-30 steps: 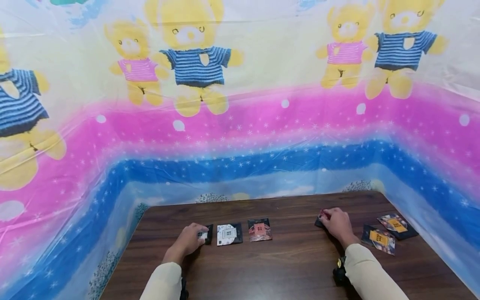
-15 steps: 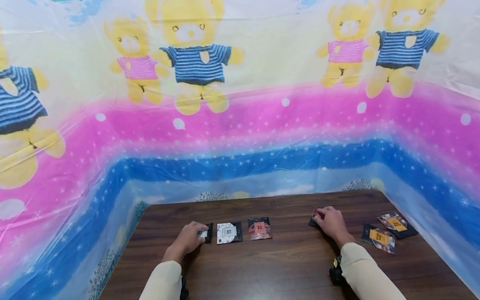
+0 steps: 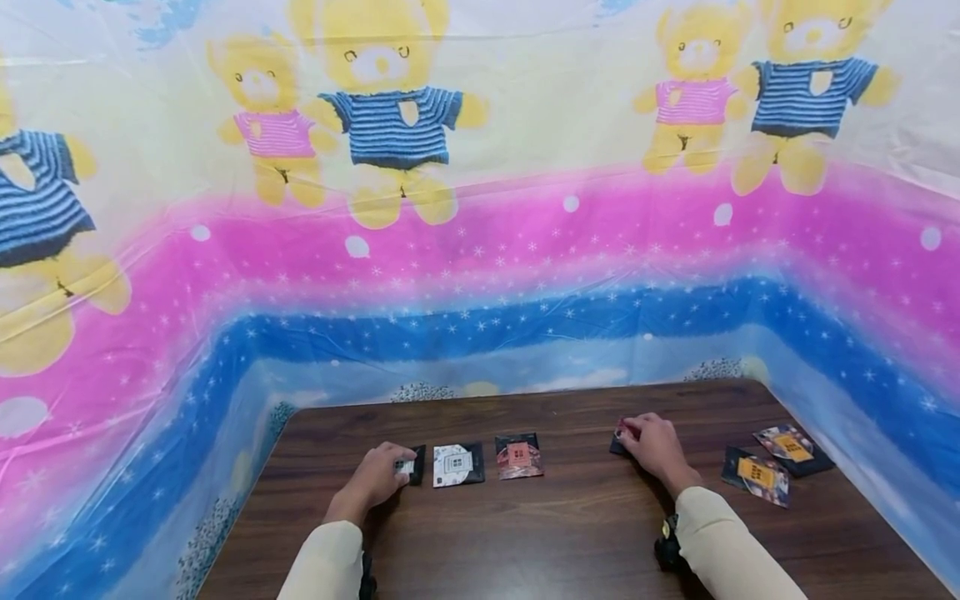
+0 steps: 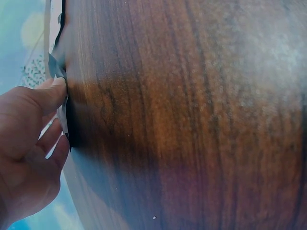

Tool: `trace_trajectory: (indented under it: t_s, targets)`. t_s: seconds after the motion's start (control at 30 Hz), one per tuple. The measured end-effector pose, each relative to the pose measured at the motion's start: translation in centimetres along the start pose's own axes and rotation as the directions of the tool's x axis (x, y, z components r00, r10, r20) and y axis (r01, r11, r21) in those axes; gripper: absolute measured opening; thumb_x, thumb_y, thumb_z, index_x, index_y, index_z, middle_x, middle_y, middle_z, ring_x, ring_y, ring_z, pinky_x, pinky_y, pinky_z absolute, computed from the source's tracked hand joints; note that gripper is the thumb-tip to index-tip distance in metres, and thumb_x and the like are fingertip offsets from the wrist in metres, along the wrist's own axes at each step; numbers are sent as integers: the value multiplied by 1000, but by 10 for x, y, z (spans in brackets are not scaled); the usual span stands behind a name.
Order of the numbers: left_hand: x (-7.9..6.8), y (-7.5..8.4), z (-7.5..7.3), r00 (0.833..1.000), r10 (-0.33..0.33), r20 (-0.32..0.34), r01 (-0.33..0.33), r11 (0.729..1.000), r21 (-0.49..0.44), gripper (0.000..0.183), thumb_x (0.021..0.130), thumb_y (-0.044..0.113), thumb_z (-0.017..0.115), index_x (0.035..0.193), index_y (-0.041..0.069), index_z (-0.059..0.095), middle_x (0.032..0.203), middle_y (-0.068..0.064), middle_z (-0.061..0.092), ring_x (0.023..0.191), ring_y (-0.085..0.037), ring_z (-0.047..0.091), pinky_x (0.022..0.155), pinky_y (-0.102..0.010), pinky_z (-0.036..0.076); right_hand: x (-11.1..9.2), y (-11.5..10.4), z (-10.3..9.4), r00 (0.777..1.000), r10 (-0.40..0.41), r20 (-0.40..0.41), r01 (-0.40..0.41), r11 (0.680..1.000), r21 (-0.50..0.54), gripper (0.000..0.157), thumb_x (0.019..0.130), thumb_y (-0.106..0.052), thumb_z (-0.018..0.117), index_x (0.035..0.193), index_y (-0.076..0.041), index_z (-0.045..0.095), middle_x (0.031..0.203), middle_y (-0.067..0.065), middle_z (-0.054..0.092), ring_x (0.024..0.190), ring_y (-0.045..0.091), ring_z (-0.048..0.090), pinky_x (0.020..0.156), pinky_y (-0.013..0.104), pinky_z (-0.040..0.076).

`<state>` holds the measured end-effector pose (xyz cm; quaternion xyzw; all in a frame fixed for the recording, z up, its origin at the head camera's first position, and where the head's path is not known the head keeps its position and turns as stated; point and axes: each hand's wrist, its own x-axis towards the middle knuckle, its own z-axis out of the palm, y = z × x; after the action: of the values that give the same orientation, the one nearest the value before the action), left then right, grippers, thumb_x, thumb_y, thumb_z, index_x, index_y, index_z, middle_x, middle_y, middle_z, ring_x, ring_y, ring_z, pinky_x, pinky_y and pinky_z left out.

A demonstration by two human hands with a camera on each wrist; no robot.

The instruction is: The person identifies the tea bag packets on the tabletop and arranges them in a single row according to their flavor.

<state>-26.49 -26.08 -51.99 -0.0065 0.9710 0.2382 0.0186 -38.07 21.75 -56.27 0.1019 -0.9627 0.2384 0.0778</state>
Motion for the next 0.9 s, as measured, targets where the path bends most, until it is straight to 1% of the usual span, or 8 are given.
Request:
trace_trajectory:
  t_s: [0.23, 0.43, 0.6, 0.77, 0.9]
  targets:
    - [2, 1, -2, 1000, -1, 4, 1, 1000, 16, 32, 96, 6, 69, 128, 11, 69, 141, -20, 56, 133, -43, 50, 106, -59, 47, -1, -7, 3, 1000, -22, 2, 21, 1000, 9, 45, 97, -23, 69, 134, 2, 64, 132, 28, 60, 120, 51, 53, 100, 62, 47]
    - [2, -1, 1, 1000, 12, 8, -13, 999, 30, 32, 96, 6, 69, 128, 11, 70, 140, -20, 57, 132, -44, 51, 106, -59, 47, -4, -10, 7, 999, -34, 6, 34, 999, 21, 45, 97, -24, 69, 135, 1, 64, 132, 26, 61, 120, 49, 54, 99, 60, 48]
    - [1, -2, 1, 1000, 21, 5, -21, 1000, 21, 33, 95, 5, 69, 128, 11, 70, 140, -20, 57, 132, -44, 51, 106, -60, 47, -4, -12, 8, 999, -52, -2, 52, 998, 26, 42, 96, -21, 70, 132, 1, 66, 129, 25, 62, 117, 47, 56, 98, 60, 48]
    - [1, -2, 1, 1000, 30, 4, -30, 999, 17, 33, 95, 5, 69, 127, 10, 69, 140, -21, 57, 132, -45, 50, 105, -60, 47, -5, -17, 10, 999, -44, 11, 44, 998, 33, 43, 96, -22, 70, 133, 0, 66, 131, 25, 61, 118, 46, 56, 98, 59, 48]
    - [2, -1, 0, 1000, 30, 4, -30, 1000, 10, 32, 95, 4, 69, 127, 9, 69, 140, -21, 56, 133, -45, 50, 105, -60, 47, -5, -21, 11, 998, -52, 21, 52, 998, 23, 44, 97, -24, 69, 134, -2, 66, 132, 24, 61, 120, 46, 56, 99, 58, 49]
